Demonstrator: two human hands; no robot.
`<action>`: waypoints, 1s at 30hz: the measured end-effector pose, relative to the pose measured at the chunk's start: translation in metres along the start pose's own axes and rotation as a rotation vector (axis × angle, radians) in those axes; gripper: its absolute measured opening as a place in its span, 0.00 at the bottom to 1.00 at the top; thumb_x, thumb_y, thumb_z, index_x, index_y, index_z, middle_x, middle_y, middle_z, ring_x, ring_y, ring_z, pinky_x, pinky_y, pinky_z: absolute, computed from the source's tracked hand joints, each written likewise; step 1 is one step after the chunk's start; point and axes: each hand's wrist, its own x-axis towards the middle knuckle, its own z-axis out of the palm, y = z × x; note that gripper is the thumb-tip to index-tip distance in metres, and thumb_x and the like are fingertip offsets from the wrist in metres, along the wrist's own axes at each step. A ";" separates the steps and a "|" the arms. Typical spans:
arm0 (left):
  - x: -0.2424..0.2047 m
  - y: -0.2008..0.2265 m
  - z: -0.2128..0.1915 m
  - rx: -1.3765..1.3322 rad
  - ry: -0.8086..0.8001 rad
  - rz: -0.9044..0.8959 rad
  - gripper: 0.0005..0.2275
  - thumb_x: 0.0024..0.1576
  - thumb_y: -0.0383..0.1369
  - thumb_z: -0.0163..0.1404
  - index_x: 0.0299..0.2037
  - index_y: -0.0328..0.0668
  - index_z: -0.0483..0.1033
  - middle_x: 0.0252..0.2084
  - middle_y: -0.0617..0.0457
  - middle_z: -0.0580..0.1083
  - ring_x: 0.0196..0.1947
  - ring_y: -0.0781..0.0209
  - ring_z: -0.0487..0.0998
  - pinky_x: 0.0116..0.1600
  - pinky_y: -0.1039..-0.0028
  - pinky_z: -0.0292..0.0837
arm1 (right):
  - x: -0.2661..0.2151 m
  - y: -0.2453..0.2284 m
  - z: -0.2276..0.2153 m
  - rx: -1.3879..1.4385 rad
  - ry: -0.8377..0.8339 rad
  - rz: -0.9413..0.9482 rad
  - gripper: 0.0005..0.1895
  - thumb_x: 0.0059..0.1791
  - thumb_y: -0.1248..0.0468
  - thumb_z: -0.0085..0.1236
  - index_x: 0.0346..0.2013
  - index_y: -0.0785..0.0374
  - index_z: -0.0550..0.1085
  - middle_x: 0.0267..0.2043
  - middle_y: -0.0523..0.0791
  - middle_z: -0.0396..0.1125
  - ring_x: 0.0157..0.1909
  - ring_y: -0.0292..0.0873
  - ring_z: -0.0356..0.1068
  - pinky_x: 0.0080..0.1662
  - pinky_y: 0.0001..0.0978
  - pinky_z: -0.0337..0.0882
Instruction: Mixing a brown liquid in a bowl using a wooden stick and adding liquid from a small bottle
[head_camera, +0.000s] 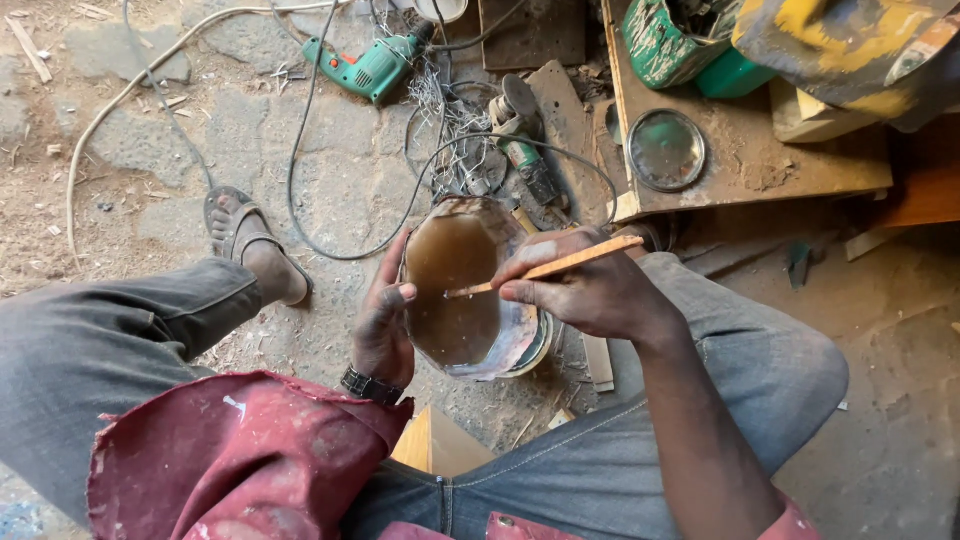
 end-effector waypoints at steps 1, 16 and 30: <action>0.000 -0.001 -0.001 0.001 -0.001 -0.001 0.41 0.47 0.34 0.51 0.77 0.46 0.55 0.69 0.40 0.69 0.63 0.43 0.73 0.63 0.50 0.74 | 0.000 -0.001 0.000 0.000 0.002 0.001 0.02 0.47 0.68 0.67 0.34 0.58 0.83 0.35 0.53 0.78 0.40 0.56 0.79 0.44 0.46 0.75; -0.001 0.005 0.005 -0.051 -0.161 0.110 0.45 0.45 0.35 0.51 0.78 0.43 0.50 0.73 0.39 0.63 0.70 0.41 0.66 0.69 0.49 0.67 | -0.006 -0.011 -0.002 0.047 -0.139 0.095 0.03 0.45 0.64 0.69 0.33 0.54 0.86 0.31 0.50 0.78 0.34 0.47 0.78 0.39 0.37 0.75; 0.004 -0.002 -0.002 -0.013 -0.196 0.225 0.45 0.43 0.33 0.52 0.78 0.40 0.51 0.73 0.37 0.62 0.70 0.42 0.66 0.71 0.52 0.67 | -0.001 -0.022 0.013 0.156 0.178 0.243 0.05 0.48 0.68 0.66 0.35 0.69 0.82 0.24 0.55 0.77 0.22 0.41 0.76 0.26 0.24 0.80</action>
